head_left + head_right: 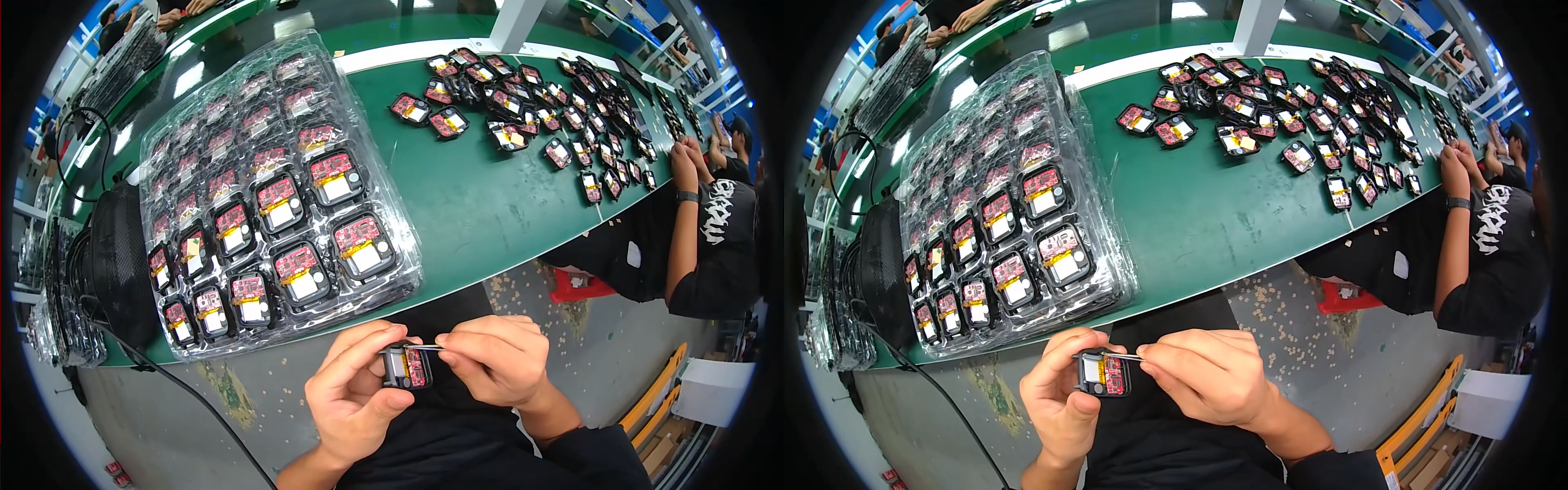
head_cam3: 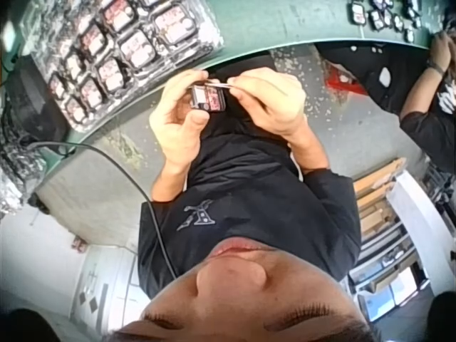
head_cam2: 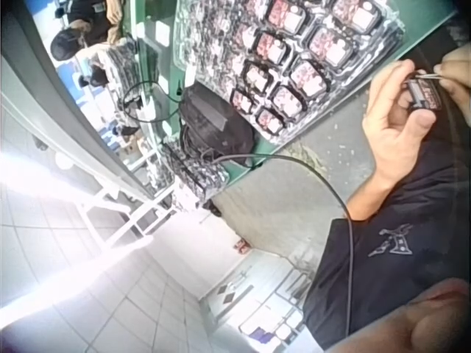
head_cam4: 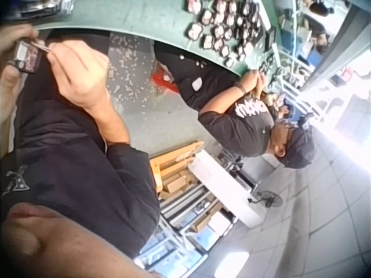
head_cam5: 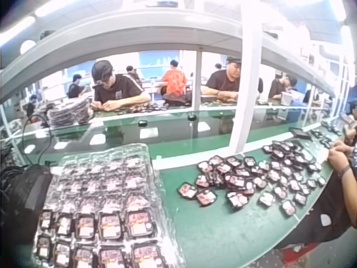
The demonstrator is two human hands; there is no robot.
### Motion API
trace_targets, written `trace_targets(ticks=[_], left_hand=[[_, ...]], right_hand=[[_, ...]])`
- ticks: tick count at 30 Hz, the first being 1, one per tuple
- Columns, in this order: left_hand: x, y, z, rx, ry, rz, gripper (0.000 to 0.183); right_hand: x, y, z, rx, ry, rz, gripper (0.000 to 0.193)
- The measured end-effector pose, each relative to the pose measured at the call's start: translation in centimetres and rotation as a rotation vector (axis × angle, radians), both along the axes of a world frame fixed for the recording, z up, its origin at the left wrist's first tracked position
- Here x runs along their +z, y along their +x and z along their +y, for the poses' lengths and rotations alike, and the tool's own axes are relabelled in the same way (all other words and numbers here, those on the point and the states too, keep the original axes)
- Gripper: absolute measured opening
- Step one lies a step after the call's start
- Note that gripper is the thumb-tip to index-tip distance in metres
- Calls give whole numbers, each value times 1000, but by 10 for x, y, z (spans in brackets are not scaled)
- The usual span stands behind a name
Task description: The person is assembling electronic components, specifically placing small parts into cases using a tool.
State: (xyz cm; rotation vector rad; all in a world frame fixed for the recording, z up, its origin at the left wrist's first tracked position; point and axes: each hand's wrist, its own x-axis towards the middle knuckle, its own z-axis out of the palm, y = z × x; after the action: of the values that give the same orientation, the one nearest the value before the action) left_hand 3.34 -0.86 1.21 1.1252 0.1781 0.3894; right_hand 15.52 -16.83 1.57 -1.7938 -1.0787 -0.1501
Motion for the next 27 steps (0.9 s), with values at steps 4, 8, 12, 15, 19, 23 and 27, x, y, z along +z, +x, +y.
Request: trace_targets(ticks=[4,8,12,15,19,23,27], left_hand=[[3,1,1,-5,2,20,67],[14,3,-3,122,71,193,80],[17,-2,4,132,93,205,79],[12,-14,20,62,53,38,69],[30,-23,55,497,457,-191,78],[67,-14,113,725,859,-45,66],[74,11,166,766,913,75,28]], right_hand=[[0,-1,1,-12,-12,-101,21],[-2,-2,4,-35,-70,-276,16],[1,-1,9,-13,-73,-318,13],[7,4,10,68,-61,-264,17],[4,26,8,-156,110,-76,20],[-5,52,19,-278,210,126,14],[-15,65,30,-306,263,302,14]])
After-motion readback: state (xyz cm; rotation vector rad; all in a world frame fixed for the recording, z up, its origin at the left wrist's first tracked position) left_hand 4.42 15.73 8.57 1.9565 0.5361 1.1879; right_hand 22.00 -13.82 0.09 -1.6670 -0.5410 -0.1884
